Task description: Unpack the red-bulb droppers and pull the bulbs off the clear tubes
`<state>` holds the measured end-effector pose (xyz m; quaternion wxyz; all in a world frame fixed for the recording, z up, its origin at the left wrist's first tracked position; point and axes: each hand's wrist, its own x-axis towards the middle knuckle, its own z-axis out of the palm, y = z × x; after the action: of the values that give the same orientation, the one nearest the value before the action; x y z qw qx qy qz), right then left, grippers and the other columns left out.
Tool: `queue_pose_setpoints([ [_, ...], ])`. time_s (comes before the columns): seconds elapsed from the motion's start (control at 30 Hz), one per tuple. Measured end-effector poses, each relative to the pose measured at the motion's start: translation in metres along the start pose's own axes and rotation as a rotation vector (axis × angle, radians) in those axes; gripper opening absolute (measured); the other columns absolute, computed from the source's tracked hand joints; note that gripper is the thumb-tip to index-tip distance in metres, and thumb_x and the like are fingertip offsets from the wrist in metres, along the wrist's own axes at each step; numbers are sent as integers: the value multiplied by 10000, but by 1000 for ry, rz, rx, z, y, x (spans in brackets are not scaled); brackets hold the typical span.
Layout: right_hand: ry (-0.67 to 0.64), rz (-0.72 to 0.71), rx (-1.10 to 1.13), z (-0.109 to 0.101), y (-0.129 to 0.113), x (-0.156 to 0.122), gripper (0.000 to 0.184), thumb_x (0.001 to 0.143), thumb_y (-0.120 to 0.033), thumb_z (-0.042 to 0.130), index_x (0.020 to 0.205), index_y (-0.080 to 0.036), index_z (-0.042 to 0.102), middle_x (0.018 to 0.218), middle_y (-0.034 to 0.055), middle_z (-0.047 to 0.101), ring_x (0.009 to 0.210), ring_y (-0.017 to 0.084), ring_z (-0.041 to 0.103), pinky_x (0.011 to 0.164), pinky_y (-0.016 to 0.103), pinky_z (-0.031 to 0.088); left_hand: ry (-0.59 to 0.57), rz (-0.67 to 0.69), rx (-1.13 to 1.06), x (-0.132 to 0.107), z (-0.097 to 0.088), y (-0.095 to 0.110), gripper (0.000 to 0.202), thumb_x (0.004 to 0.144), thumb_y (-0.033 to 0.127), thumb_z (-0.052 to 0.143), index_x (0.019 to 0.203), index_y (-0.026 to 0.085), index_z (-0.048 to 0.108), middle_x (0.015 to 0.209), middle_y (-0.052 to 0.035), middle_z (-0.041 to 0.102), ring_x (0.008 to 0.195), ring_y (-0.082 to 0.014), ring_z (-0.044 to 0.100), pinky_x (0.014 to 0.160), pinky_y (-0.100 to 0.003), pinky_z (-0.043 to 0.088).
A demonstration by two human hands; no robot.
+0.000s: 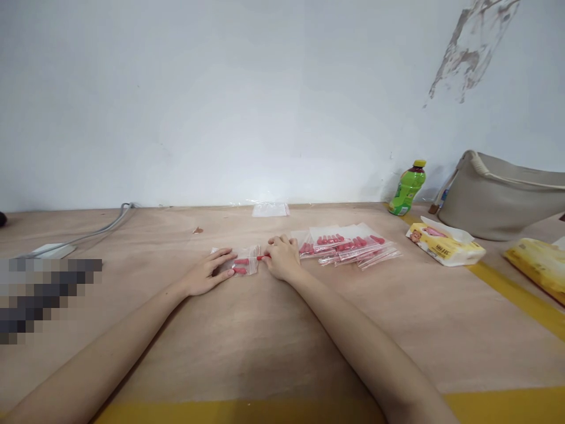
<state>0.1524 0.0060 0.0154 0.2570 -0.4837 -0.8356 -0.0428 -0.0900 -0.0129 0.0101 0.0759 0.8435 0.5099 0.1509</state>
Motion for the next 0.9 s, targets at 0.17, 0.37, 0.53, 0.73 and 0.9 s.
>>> queue_pose_setpoints([
  [0.17,71,4,96,-15,2,-1,85,796,-228,521,833,-190,587,940,56,625,950,205,481,811,363,284,-4,-9,2,-1,-1,0,571,817,582,346,1270,244,430,1386,-60,329,1252,-255,332,1032,-392,291],
  [0.37,279,88,325,-33,39,-12,138,842,-260,440,872,-176,546,842,45,615,774,149,552,676,263,403,3,-20,-3,-1,0,1,566,816,582,351,1259,243,444,1383,-59,333,1250,-252,338,1027,-387,302],
  [0.53,324,140,312,-16,52,-21,144,831,-234,448,827,-161,571,822,58,595,758,151,553,665,264,436,1,-31,-12,-1,1,0,565,815,583,351,1257,243,445,1387,-61,327,1255,-246,331,1032,-390,294],
  [0.73,188,89,267,5,44,-25,122,807,-216,504,821,-182,620,867,45,603,778,143,567,695,251,440,3,-24,-4,-1,-1,2,567,815,583,348,1252,237,453,1382,-66,337,1248,-254,341,1025,-398,303],
  [0.9,158,90,209,0,34,-27,195,842,-277,461,878,-180,626,876,62,606,803,164,553,732,285,419,14,-13,12,0,0,1,575,813,584,348,1254,230,453,1374,-67,351,1256,-252,327,1046,-402,267],
])
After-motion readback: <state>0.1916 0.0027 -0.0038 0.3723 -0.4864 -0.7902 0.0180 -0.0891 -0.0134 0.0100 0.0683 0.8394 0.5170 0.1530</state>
